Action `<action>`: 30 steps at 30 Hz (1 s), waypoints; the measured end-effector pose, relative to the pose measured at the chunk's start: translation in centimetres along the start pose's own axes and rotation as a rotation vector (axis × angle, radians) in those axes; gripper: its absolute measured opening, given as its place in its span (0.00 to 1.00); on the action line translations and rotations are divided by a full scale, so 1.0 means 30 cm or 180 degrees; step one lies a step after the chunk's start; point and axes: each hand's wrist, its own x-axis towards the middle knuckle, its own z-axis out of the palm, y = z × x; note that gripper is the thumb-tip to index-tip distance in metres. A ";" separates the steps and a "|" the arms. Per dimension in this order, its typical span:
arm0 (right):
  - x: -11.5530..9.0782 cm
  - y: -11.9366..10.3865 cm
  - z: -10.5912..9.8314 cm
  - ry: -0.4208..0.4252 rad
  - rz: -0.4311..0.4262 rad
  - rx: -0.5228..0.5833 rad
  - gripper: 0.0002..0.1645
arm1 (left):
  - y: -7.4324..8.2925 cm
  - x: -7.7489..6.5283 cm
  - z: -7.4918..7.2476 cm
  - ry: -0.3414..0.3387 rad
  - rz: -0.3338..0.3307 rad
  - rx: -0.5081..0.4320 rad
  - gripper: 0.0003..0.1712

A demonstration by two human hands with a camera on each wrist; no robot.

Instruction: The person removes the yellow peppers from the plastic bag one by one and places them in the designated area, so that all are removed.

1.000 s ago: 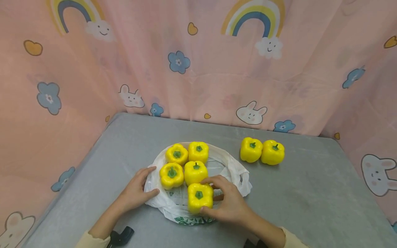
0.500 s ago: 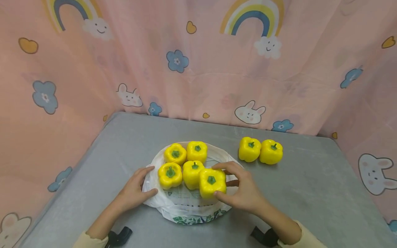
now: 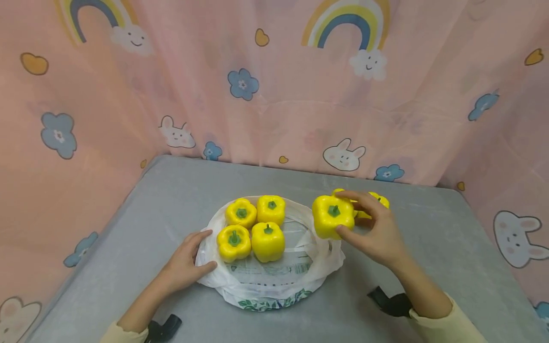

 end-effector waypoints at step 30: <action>-0.022 0.277 -0.291 0.1061 0.0609 -0.0342 0.29 | 0.004 -0.003 -0.007 0.0021 0.0069 0.0017 0.43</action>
